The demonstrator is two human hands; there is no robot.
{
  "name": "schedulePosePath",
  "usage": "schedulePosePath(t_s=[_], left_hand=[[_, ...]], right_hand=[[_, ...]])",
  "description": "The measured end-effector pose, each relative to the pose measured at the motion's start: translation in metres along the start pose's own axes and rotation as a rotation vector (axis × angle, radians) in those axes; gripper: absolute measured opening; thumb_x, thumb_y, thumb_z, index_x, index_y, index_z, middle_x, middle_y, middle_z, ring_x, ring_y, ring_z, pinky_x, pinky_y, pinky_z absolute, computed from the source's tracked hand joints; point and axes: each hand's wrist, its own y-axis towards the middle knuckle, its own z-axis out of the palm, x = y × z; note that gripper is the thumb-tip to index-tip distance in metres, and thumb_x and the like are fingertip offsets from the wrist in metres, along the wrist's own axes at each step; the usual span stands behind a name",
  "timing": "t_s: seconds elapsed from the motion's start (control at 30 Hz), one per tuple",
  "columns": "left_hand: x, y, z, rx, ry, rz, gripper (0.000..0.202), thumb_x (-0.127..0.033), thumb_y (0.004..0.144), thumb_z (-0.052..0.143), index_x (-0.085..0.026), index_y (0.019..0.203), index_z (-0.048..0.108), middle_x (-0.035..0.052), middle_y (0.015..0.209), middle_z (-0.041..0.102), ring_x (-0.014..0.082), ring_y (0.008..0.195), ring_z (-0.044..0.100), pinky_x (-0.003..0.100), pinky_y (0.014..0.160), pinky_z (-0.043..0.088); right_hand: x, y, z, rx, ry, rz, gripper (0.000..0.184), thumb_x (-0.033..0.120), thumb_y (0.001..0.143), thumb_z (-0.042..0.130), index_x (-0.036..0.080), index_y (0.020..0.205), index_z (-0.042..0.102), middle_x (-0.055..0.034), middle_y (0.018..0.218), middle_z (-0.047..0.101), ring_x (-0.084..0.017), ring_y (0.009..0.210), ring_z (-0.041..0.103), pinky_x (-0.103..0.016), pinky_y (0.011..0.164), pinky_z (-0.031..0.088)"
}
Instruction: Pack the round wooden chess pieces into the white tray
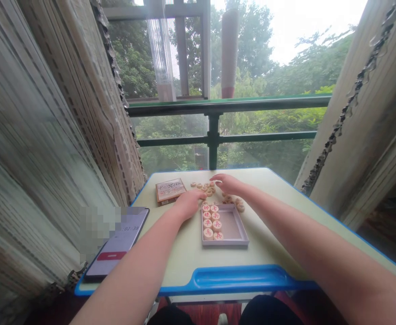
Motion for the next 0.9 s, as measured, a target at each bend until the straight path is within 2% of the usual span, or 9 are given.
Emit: schedulePosePath(t_s=[0.2,0.33,0.43,0.57,0.63,0.73,0.8,0.9], left_hand=[[-0.002,0.0,-0.001,-0.033,0.006,0.014,0.055,0.006,0.064,0.04,-0.02,0.105,0.064,0.0041,0.119,0.06,0.0175,0.112,0.052,0.029,0.098,0.038],[-0.005,0.002,-0.002,-0.127,0.014,0.001,0.062,0.007,0.062,0.038,-0.017,0.117,0.056,0.0063,0.122,0.057,0.0172,0.112,0.051,0.029,0.098,0.039],[-0.007,0.002,-0.004,-0.139,0.043,0.012,0.059,0.006,0.063,0.039,-0.018,0.113,0.059,0.0061,0.119,0.058,0.018,0.11,0.052,0.03,0.097,0.041],[-0.011,0.0,-0.006,-0.125,0.069,0.039,0.051,0.002,0.067,0.041,-0.018,0.109,0.061,0.0059,0.114,0.061,0.0189,0.108,0.053,0.032,0.096,0.042],[-0.015,-0.001,-0.007,-0.156,0.05,0.043,0.045,-0.001,0.069,0.042,-0.018,0.105,0.063,0.0061,0.108,0.063,0.0187,0.103,0.055,0.032,0.093,0.044],[-0.02,-0.002,-0.009,-0.198,-0.02,0.054,0.036,-0.007,0.072,0.043,-0.018,0.096,0.066,0.0054,0.097,0.066,0.0178,0.094,0.058,0.03,0.087,0.047],[-0.024,-0.003,-0.01,-0.207,-0.083,0.056,0.031,-0.01,0.073,0.044,-0.018,0.091,0.067,0.0044,0.092,0.067,0.0167,0.087,0.06,0.028,0.081,0.048],[-0.028,-0.007,-0.01,-0.2,-0.151,0.037,0.027,-0.015,0.073,0.046,-0.018,0.09,0.068,0.0034,0.09,0.068,0.0146,0.077,0.06,0.026,0.073,0.049]], right_hand=[[0.003,0.025,0.009,0.073,-0.071,0.048,0.03,0.016,0.077,0.053,0.022,0.102,0.068,-0.007,0.101,0.068,-0.023,0.088,0.062,-0.029,0.078,0.046],[-0.002,0.025,0.006,0.036,-0.073,0.075,0.024,0.017,0.076,0.055,0.02,0.096,0.069,-0.0076,0.097,0.068,-0.022,0.085,0.061,-0.03,0.076,0.045],[-0.005,0.017,-0.004,-0.015,-0.038,0.103,0.024,0.023,0.077,0.056,0.02,0.098,0.066,-0.0062,0.098,0.068,-0.019,0.085,0.061,-0.028,0.074,0.045],[-0.002,-0.008,-0.025,-0.047,0.057,0.094,0.031,0.034,0.077,0.056,0.021,0.104,0.062,-0.0031,0.099,0.067,-0.014,0.081,0.061,-0.021,0.067,0.046],[0.003,-0.028,-0.037,-0.049,0.212,0.071,0.027,0.033,0.074,0.059,0.019,0.096,0.064,-0.0039,0.095,0.067,-0.014,0.078,0.061,-0.021,0.064,0.046],[0.013,-0.06,-0.05,0.026,0.313,-0.013,0.022,0.03,0.071,0.06,0.018,0.088,0.066,-0.0038,0.086,0.068,-0.015,0.076,0.06,-0.023,0.065,0.046],[0.019,-0.081,-0.053,0.099,0.333,-0.096,0.022,0.029,0.069,0.061,0.018,0.087,0.067,-0.0031,0.083,0.067,-0.015,0.076,0.059,-0.024,0.066,0.045],[0.027,-0.106,-0.048,0.137,0.346,-0.218,0.021,0.029,0.07,0.06,0.019,0.087,0.067,-0.0026,0.085,0.066,-0.015,0.078,0.057,-0.026,0.068,0.043]])
